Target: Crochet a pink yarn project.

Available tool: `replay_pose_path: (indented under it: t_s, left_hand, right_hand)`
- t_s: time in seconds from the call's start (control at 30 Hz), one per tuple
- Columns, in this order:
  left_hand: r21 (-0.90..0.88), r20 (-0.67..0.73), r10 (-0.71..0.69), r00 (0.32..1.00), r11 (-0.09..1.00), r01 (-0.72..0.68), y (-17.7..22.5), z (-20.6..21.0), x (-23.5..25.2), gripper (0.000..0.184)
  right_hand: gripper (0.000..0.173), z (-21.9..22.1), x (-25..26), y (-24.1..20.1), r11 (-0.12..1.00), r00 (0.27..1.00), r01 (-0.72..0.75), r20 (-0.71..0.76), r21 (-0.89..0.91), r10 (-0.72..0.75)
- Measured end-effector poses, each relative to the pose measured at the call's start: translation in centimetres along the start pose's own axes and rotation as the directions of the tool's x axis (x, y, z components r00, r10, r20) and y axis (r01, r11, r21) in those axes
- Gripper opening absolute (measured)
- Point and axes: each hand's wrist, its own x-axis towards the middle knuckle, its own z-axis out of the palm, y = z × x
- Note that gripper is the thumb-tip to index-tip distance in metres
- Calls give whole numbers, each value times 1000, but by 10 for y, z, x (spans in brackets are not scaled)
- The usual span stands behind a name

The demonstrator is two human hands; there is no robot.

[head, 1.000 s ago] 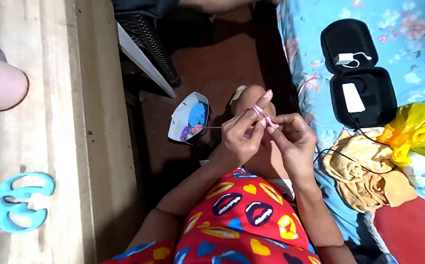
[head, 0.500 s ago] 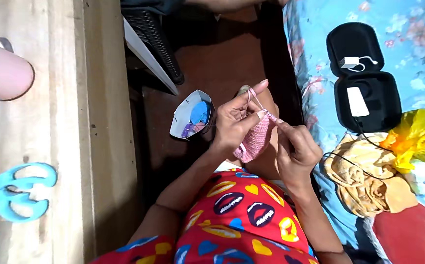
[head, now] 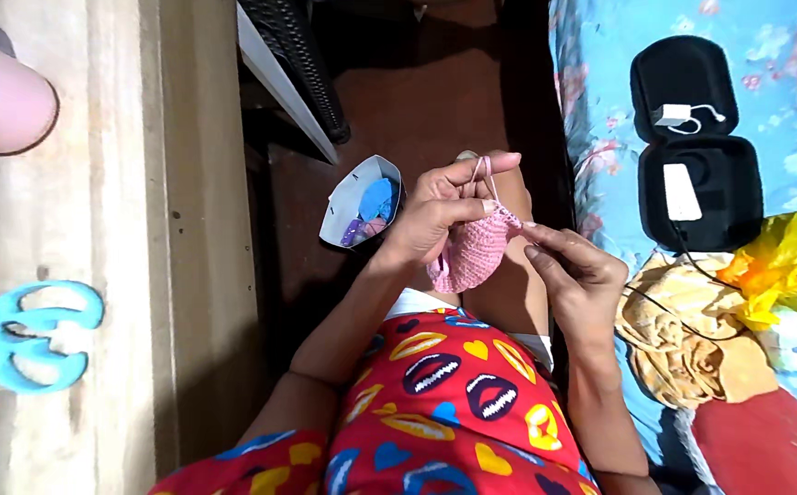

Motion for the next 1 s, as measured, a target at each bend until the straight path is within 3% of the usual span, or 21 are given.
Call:
replay_pose_path:
  t_s: [0.13,0.3,0.4,0.5,0.53,0.6,0.67,0.73,0.8,0.87,0.9,1.0]
  left_hand:
    - [69,-2,9,1000,998,-9,-1,0,0,51]
    - [212,-50,17,999,977,-6,2,9,-1,70]
    - [223,-110,94,990,972,-67,0,14,-3,71]
    - [192,-137,137,981,975,-109,-2,19,-3,71]
    - [184,-140,145,979,976,-118,-4,20,-3,70]
    - [241,-145,183,972,960,-145,-9,24,-4,67]
    - [466,-84,320,944,850,-246,-15,31,-11,61]
    - [663,24,462,887,656,-360,-23,36,-19,52]
    - [683,97,581,808,551,-479,-32,35,-18,44]
    - [589,77,625,777,600,-541,-34,35,-16,40]
    - [529,39,609,792,660,-534,-32,36,-16,42]
    - [388,-62,482,874,818,-424,-21,39,-18,54]
  right_hand:
    - [27,-1,3,1,1000,1000,-15,13,0,15]
    - [27,0,2,4,999,999,-44,7,-22,44]
    - [26,-2,2,7,964,982,-190,39,183,186]
    - [29,1,3,5,770,916,-394,152,501,370]
    - [28,3,3,3,741,907,-412,164,530,387]
    - [26,9,1,-1,856,942,-328,69,400,329]
    - [20,13,1,-4,977,986,-157,-25,145,162]
    - [13,14,3,-7,999,998,-38,-59,5,38]
    - [15,12,6,-10,986,993,-102,-49,134,109]
    - [23,9,9,-11,880,967,-233,3,415,254]
    - [25,9,9,-10,838,959,-252,11,483,283]
    - [22,15,4,-6,951,984,-84,-123,298,126]
